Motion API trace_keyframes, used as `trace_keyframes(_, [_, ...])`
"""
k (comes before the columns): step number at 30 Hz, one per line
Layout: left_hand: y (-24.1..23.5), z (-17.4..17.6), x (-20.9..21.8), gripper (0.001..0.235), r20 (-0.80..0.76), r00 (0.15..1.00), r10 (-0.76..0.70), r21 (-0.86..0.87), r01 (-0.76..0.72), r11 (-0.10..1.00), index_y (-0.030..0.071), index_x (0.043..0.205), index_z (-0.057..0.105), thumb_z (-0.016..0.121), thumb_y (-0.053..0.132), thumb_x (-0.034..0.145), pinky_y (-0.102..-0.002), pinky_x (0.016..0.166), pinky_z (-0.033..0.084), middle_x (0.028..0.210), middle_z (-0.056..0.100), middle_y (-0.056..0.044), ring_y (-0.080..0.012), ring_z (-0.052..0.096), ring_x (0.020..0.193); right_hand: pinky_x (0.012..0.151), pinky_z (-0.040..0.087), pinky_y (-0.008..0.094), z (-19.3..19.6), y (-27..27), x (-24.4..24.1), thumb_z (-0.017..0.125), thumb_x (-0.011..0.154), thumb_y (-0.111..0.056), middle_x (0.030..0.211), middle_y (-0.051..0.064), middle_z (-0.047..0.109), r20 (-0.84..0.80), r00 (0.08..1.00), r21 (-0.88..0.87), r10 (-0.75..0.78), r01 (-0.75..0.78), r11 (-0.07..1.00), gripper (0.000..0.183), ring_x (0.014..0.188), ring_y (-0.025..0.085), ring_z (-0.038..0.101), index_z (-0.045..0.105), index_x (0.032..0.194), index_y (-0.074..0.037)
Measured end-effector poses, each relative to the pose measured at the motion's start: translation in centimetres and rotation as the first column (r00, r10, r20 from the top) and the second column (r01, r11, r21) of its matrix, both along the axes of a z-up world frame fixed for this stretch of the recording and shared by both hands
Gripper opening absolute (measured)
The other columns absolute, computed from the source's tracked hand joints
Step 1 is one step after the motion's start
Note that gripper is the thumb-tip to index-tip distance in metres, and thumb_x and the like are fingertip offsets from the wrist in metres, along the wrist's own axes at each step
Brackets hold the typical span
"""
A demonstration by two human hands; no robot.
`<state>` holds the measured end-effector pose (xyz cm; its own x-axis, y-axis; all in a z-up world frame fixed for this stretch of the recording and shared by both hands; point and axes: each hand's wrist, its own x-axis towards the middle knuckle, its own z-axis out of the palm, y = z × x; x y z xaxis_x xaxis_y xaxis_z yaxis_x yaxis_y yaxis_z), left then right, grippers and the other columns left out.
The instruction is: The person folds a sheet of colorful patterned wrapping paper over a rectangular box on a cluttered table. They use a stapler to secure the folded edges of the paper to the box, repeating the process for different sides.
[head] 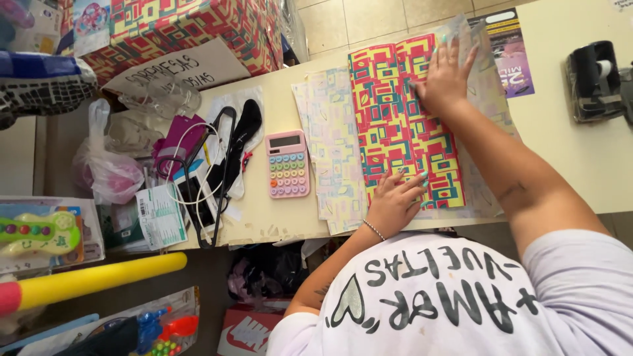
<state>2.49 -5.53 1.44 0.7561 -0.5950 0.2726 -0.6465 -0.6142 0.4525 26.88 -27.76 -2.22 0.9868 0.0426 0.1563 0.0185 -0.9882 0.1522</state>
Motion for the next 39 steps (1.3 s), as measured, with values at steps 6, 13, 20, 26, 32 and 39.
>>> trace_keyframes(6, [-0.5, 0.4, 1.1, 0.033, -0.071, 0.997, -0.044, 0.087, 0.050, 0.995, 0.021, 0.117, 0.076, 0.058, 0.020, 0.089, -0.060, 0.106, 0.038, 0.140, 0.066, 0.001, -0.0412, 0.056, 0.120, 0.119, 0.008, 0.073, 0.5, 2.5, -10.9, 0.040, 0.102, -0.049, 0.168, 0.020, 0.033, -0.146, 0.988, 0.146, -0.045, 0.067, 0.987, 0.075, 0.156, 0.040, 0.024, 0.038, 0.160, -0.001])
trace_keyframes(13, [-4.6, -3.6, 11.8, 0.020, 0.121, 0.992, -0.037, 0.057, 0.030, 0.998, 0.021, 0.090, 0.075, 0.066, 0.023, 0.073, -0.062, 0.116, 0.038, 0.106, 0.076, 0.001, -0.0307, 0.069, 0.107, 0.113, 0.009, 0.077, -2.6, 2.2, -11.1, 0.063, 0.099, -0.035, 0.154, 0.038, 0.047, 0.237, 0.971, 0.311, 0.043, -0.118, 0.943, 0.069, 0.148, 0.054, 0.035, 0.054, 0.147, 0.014])
trace_keyframes(20, [-9.8, -4.5, 25.6, 0.054, 0.122, 0.984, -0.131, 0.254, 0.096, 0.962, 0.013, 0.148, 0.050, 0.062, 0.022, 0.096, -0.055, 0.123, 0.036, 0.154, 0.051, -0.010, -0.0338, 0.043, 0.148, 0.110, 0.017, 0.079, -2.2, 3.0, -11.3, 0.055, 0.099, -0.027, 0.151, 0.036, 0.047, 0.365, 0.931, 0.316, 0.021, -0.145, 0.938, 0.060, 0.144, 0.054, 0.039, 0.054, 0.145, 0.011])
trace_keyframes(26, [-13.0, -2.0, 31.1, 0.060, -0.138, 0.984, -0.109, 0.514, 0.165, 0.842, 0.014, 0.163, 0.022, 0.036, 0.039, 0.110, -0.058, 0.126, 0.013, 0.171, 0.016, -0.001, -0.0244, 0.009, 0.158, 0.120, 0.004, 0.071, -0.7, 2.9, -11.4, 0.040, 0.103, -0.040, 0.167, 0.024, 0.034, 0.091, 0.994, 0.296, -0.053, 0.024, 0.955, 0.068, 0.156, 0.042, 0.023, 0.044, 0.156, 0.003])
trace_keyframes(32, [-13.3, -1.8, 30.6, 0.072, -0.068, 0.998, -0.013, 0.504, 0.046, 0.862, 0.021, 0.166, 0.011, 0.029, 0.060, 0.108, -0.055, 0.128, 0.005, 0.173, 0.006, 0.005, -0.0235, 0.000, 0.159, 0.117, -0.001, 0.075, 0.6, 2.7, -13.6, 0.041, 0.100, -0.047, 0.170, 0.018, 0.028, -0.043, 0.997, 0.376, -0.066, 0.078, 0.923, 0.074, 0.155, 0.047, 0.019, 0.038, 0.158, -0.002])
trace_keyframes(39, [-13.2, -2.5, 30.3, 0.070, 0.060, 0.998, 0.019, 0.521, -0.048, 0.852, 0.024, 0.167, 0.010, 0.023, 0.062, 0.110, -0.049, 0.129, 0.007, 0.173, 0.007, 0.007, -0.0203, 0.008, 0.161, 0.116, 0.001, 0.080, 0.9, 3.0, -22.0, 0.036, 0.094, -0.075, 0.170, 0.023, 0.028, -0.021, 0.999, 0.319, -0.031, 0.036, 0.947, 0.102, 0.158, 0.049, 0.017, 0.034, 0.161, 0.002])
